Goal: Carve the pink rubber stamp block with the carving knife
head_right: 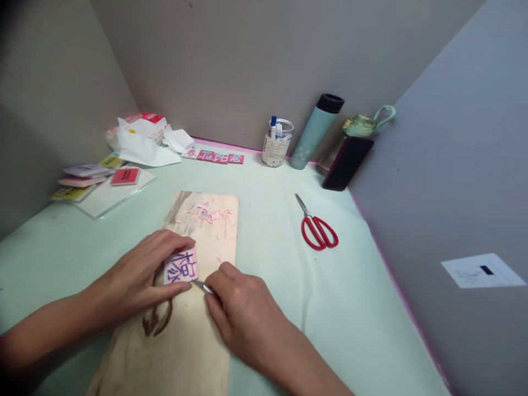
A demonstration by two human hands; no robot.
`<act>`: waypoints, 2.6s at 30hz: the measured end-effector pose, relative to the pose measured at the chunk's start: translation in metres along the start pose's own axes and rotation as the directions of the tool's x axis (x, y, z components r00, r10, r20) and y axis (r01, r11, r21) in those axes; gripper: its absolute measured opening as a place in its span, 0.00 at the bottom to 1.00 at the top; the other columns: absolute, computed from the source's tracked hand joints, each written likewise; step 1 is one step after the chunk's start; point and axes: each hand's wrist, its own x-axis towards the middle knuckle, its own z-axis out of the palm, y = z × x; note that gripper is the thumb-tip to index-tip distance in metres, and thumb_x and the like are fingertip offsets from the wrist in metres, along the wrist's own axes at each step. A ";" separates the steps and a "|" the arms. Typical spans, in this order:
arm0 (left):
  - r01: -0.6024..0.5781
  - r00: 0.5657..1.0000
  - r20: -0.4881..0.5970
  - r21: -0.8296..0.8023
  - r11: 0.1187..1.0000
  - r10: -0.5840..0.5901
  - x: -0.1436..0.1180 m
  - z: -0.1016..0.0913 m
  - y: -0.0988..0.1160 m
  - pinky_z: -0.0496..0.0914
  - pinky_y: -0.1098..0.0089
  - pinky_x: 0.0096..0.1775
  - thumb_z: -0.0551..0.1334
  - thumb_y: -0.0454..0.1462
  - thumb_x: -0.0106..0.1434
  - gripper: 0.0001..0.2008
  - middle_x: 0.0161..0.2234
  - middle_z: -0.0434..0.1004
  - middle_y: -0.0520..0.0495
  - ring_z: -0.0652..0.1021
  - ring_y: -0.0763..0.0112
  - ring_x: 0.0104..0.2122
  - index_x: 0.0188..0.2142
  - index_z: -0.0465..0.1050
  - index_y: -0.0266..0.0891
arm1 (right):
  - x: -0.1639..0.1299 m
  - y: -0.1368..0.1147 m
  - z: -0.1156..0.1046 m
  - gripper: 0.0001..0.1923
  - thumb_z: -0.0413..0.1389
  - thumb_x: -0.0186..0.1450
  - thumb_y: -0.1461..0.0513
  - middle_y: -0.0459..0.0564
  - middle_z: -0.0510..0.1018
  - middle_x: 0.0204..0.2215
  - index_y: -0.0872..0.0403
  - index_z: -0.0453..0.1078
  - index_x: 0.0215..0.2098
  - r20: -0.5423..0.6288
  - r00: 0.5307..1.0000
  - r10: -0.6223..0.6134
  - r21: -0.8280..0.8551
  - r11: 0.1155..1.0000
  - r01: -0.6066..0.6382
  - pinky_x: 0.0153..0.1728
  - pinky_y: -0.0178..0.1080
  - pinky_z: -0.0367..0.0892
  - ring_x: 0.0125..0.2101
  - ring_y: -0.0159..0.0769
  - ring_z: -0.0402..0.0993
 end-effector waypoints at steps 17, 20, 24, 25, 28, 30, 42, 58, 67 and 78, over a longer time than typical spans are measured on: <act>0.077 0.997 0.013 -0.021 0.997 -0.077 0.001 0.001 0.002 0.67 0.56 0.49 0.66 0.41 0.64 0.18 0.47 0.72 0.44 0.72 0.53 0.48 0.52 0.66 0.44 | 0.000 -0.004 0.008 0.08 0.49 0.69 0.68 0.48 0.72 0.33 0.54 0.68 0.36 -0.066 0.997 0.045 -0.092 0.994 -0.051 0.29 0.36 0.61 0.28 0.33 0.69; 0.096 0.995 0.018 -0.031 0.995 -0.096 0.002 0.000 0.002 0.67 0.57 0.48 0.66 0.41 0.64 0.17 0.46 0.72 0.45 0.72 0.54 0.47 0.51 0.67 0.43 | 0.000 -0.005 0.011 0.08 0.48 0.69 0.68 0.48 0.72 0.33 0.54 0.67 0.36 -0.081 0.996 0.038 -0.124 0.991 -0.048 0.28 0.36 0.60 0.27 0.33 0.68; 0.097 0.995 0.012 -0.040 0.994 -0.097 0.002 0.001 0.002 0.67 0.58 0.47 0.66 0.41 0.63 0.16 0.45 0.71 0.46 0.72 0.54 0.46 0.49 0.67 0.43 | 0.000 -0.006 0.015 0.08 0.47 0.69 0.68 0.49 0.72 0.32 0.55 0.68 0.36 -0.108 0.993 0.038 -0.145 0.988 -0.053 0.27 0.36 0.59 0.26 0.33 0.66; 0.094 0.996 0.006 -0.041 0.995 -0.094 0.003 0.001 0.002 0.67 0.58 0.47 0.66 0.41 0.63 0.16 0.45 0.71 0.46 0.72 0.55 0.46 0.49 0.67 0.43 | 0.000 -0.006 0.015 0.08 0.47 0.69 0.68 0.49 0.72 0.32 0.55 0.68 0.36 -0.116 0.993 0.038 -0.148 0.987 -0.056 0.27 0.36 0.59 0.25 0.33 0.66; 0.095 0.995 -0.004 -0.036 0.995 -0.096 0.003 0.002 0.002 0.67 0.58 0.46 0.65 0.41 0.63 0.15 0.44 0.71 0.46 0.72 0.55 0.45 0.48 0.67 0.43 | 0.000 -0.005 0.017 0.09 0.47 0.69 0.68 0.49 0.72 0.32 0.55 0.67 0.35 -0.138 0.990 0.040 -0.158 0.986 -0.062 0.27 0.36 0.58 0.25 0.32 0.66; 0.095 0.995 -0.005 -0.032 0.995 -0.095 0.003 0.002 0.002 0.67 0.58 0.45 0.65 0.42 0.64 0.15 0.44 0.71 0.46 0.73 0.56 0.44 0.48 0.67 0.43 | 0.000 -0.005 0.018 0.08 0.47 0.69 0.68 0.49 0.72 0.32 0.55 0.67 0.35 -0.153 0.987 0.040 -0.171 0.983 -0.067 0.27 0.36 0.58 0.25 0.32 0.66; 0.123 0.992 -0.004 -0.018 0.992 -0.123 0.001 0.002 0.003 0.68 0.57 0.44 0.66 0.43 0.62 0.16 0.43 0.72 0.46 0.73 0.55 0.43 0.48 0.67 0.44 | 0.009 0.006 0.018 0.08 0.48 0.68 0.68 0.50 0.73 0.32 0.54 0.66 0.34 -0.261 0.961 0.088 -0.293 0.942 -0.166 0.24 0.37 0.50 0.23 0.34 0.64; 0.089 0.987 -0.118 -0.189 0.978 -0.112 -0.002 0.005 0.017 0.70 0.54 0.45 0.66 0.39 0.62 0.14 0.44 0.73 0.45 0.74 0.55 0.45 0.42 0.61 0.45 | 0.008 -0.005 0.010 0.10 0.65 0.63 0.61 0.39 0.68 0.26 0.52 0.67 0.32 -0.140 0.945 0.294 0.436 0.876 -0.208 0.27 0.33 0.57 0.26 0.29 0.61; -0.030 0.985 -0.171 -0.134 0.991 0.007 -0.001 0.007 0.022 0.68 0.53 0.44 0.65 0.39 0.63 0.13 0.42 0.75 0.45 0.75 0.54 0.43 0.36 0.58 0.45 | 0.006 -0.003 0.012 0.07 0.56 0.67 0.67 0.44 0.72 0.28 0.54 0.70 0.31 -0.160 0.972 0.172 0.267 0.956 -0.125 0.31 0.34 0.61 0.29 0.31 0.68; -0.095 0.988 -0.137 -0.147 0.985 0.075 -0.001 0.008 0.021 0.65 0.55 0.47 0.64 0.35 0.63 0.13 0.43 0.73 0.47 0.73 0.57 0.44 0.37 0.57 0.45 | 0.009 0.002 0.008 0.10 0.54 0.64 0.67 0.40 0.63 0.22 0.53 0.63 0.25 -0.248 0.943 0.223 0.268 0.951 -0.154 0.26 0.33 0.54 0.23 0.28 0.58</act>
